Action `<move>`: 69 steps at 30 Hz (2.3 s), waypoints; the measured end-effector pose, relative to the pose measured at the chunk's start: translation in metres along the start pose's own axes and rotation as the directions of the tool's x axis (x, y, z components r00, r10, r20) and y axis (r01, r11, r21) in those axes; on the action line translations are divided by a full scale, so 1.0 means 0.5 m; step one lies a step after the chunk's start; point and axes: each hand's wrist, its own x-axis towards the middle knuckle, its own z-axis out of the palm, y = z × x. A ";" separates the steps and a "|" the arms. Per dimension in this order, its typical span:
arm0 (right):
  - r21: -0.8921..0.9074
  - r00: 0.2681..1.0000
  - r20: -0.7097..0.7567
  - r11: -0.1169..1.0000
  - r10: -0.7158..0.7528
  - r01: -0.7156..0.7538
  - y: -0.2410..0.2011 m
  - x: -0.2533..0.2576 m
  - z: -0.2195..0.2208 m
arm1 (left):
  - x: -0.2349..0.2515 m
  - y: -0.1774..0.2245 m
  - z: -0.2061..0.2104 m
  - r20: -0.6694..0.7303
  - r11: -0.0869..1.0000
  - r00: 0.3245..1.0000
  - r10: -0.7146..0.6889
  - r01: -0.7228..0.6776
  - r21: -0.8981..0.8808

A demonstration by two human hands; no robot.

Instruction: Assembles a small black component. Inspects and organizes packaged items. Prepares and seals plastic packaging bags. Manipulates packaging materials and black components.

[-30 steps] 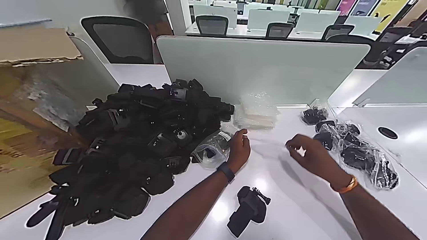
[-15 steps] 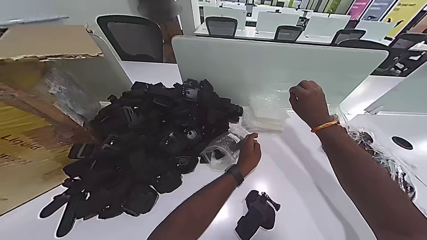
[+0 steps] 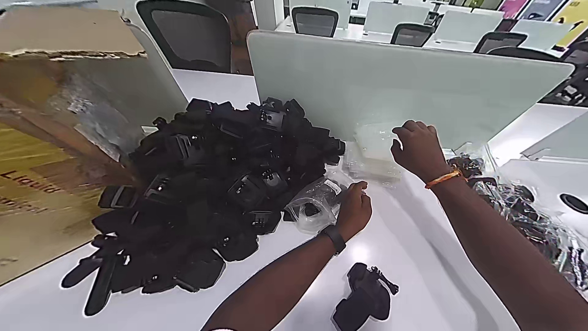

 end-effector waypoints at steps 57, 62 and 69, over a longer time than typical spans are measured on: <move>0.664 0.997 0.073 0.746 0.003 -0.051 0.004 -0.453 0.076 | -0.052 0.032 0.033 0.488 0.941 0.852 0.189 -0.300 0.159; 0.472 0.994 -0.054 0.875 -0.092 0.107 -0.001 -0.454 0.066 | -0.051 0.031 0.031 0.508 0.945 0.840 0.191 -0.296 0.135; 0.323 0.963 -0.209 0.917 -0.173 0.235 0.009 -0.449 0.063 | -0.054 0.026 0.039 0.474 0.947 0.850 0.229 -0.308 0.095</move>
